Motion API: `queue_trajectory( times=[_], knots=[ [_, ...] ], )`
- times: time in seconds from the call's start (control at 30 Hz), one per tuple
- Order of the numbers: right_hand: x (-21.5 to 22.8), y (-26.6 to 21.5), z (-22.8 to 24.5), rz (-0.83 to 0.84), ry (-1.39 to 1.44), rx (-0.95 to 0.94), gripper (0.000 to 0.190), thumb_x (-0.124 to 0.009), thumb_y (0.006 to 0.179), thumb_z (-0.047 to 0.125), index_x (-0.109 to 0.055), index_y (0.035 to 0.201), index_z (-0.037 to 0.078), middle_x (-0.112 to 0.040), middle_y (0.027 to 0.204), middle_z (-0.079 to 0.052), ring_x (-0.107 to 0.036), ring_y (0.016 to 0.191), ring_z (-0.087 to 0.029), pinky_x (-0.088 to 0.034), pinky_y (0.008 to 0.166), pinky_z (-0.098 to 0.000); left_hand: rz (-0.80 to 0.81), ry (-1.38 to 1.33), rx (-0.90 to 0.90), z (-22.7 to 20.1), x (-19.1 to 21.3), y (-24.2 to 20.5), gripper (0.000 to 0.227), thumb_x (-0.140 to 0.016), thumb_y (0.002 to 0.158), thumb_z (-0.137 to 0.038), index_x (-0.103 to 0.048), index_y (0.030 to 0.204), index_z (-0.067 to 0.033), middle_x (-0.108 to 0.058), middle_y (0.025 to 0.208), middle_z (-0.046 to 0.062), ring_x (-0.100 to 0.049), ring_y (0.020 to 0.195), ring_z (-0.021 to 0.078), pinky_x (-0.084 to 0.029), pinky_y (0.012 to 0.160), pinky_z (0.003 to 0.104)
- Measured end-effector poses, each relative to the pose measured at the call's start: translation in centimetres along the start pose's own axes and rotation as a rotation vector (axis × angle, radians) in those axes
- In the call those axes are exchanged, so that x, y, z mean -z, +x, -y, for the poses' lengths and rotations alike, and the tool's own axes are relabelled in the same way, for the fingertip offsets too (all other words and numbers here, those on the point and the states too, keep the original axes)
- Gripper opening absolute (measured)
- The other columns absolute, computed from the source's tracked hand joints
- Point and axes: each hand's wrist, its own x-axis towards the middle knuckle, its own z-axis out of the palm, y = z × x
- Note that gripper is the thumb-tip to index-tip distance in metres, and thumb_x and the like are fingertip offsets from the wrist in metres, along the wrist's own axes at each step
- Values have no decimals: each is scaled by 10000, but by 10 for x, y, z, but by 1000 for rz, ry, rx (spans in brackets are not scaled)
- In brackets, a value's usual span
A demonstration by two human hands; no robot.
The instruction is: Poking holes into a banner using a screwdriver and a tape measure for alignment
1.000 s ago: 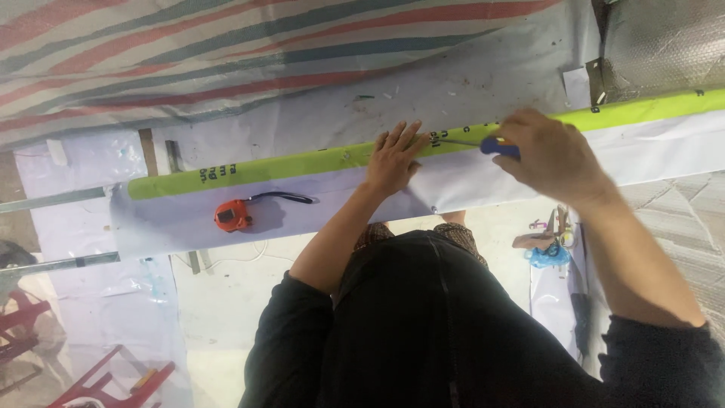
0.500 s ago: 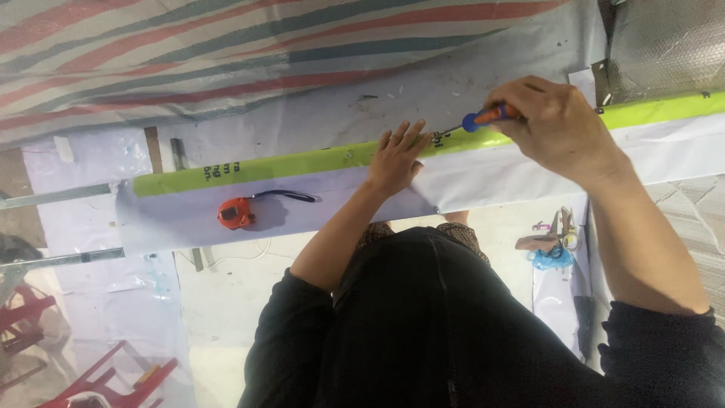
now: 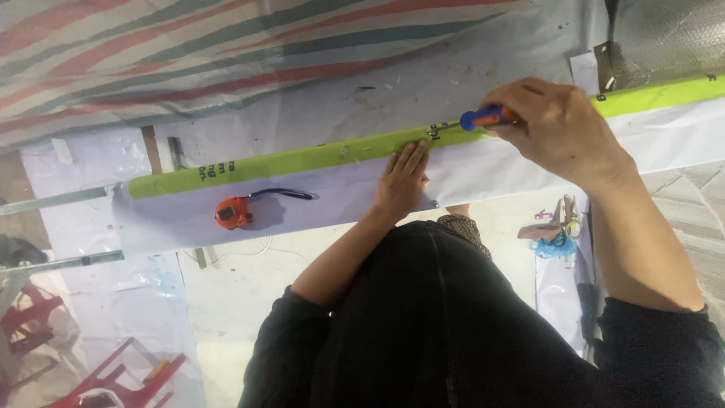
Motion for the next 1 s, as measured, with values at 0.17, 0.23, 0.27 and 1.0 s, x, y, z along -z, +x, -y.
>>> queue_trajectory(
  times=[0.17,0.23,0.27,1.0],
  knots=[
    [4,0,7,44,-53,-50,340,-773,953,211,-709,1237,36,-693,1122,-147,-706,910,-305,-572,782,-426,20,-12,-20,2,3,1,762,-795,885,-389,-488,1538,-142,-384,1655,-2,-411,1514,197,-364,1243,436],
    [5,-1,9,93,137,-17,347,-740,903,-71,-709,1248,-41,-680,1296,-223,-724,1045,-319,-612,966,-443,26,0,-16,2,1,0,775,-804,873,-387,-490,1537,-140,-375,1659,0,-414,1512,201,-380,1232,447],
    [-3,-6,3,45,-29,-27,301,-794,958,120,-716,1230,15,-690,1121,-151,-711,926,-282,-583,797,-404,44,2,-14,2,0,-1,768,-791,885,-394,-486,1544,-143,-366,1663,-2,-406,1515,198,-367,1238,444],
    [20,-52,43,3,-82,-168,288,-830,1034,215,-713,1154,-18,-652,907,-123,-590,697,-205,-531,619,-346,202,-216,-115,7,3,-36,741,-624,990,-522,-378,1610,-200,-295,1704,34,-300,1579,286,-266,1257,565]
  ],
)
